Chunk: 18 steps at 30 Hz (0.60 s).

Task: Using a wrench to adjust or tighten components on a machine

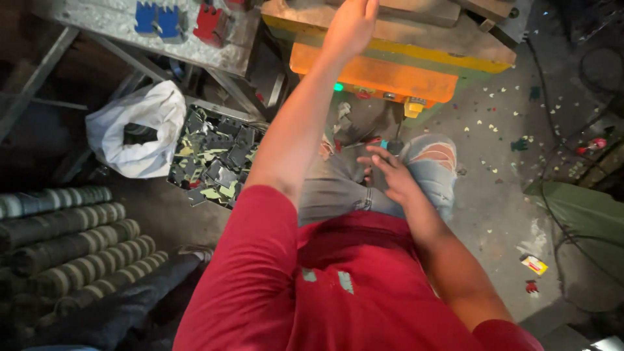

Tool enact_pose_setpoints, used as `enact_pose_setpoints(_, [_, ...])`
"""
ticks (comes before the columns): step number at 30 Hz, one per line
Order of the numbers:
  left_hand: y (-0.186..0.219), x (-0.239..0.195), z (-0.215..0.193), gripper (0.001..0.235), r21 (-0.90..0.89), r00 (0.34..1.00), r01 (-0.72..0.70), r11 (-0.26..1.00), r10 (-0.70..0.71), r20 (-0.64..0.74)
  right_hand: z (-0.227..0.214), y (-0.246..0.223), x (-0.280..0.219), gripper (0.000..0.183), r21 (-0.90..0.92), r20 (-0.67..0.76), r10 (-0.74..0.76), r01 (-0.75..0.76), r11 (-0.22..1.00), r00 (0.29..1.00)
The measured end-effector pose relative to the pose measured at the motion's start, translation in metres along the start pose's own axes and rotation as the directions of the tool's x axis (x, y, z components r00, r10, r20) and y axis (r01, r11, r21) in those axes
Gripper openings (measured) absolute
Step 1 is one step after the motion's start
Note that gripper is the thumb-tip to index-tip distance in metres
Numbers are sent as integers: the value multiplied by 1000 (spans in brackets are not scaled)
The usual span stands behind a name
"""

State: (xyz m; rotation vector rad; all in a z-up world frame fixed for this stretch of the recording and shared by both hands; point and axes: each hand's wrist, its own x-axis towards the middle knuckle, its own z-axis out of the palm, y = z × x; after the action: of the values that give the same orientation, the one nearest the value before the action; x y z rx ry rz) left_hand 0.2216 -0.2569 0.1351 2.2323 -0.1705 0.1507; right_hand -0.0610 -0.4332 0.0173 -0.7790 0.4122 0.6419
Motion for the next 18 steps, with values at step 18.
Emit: enact_pose_setpoints(18, [18,5,-19,40,-119,991,98,988,-108,-80,-5,-3,4,36,-19,5,-50,50,999,999])
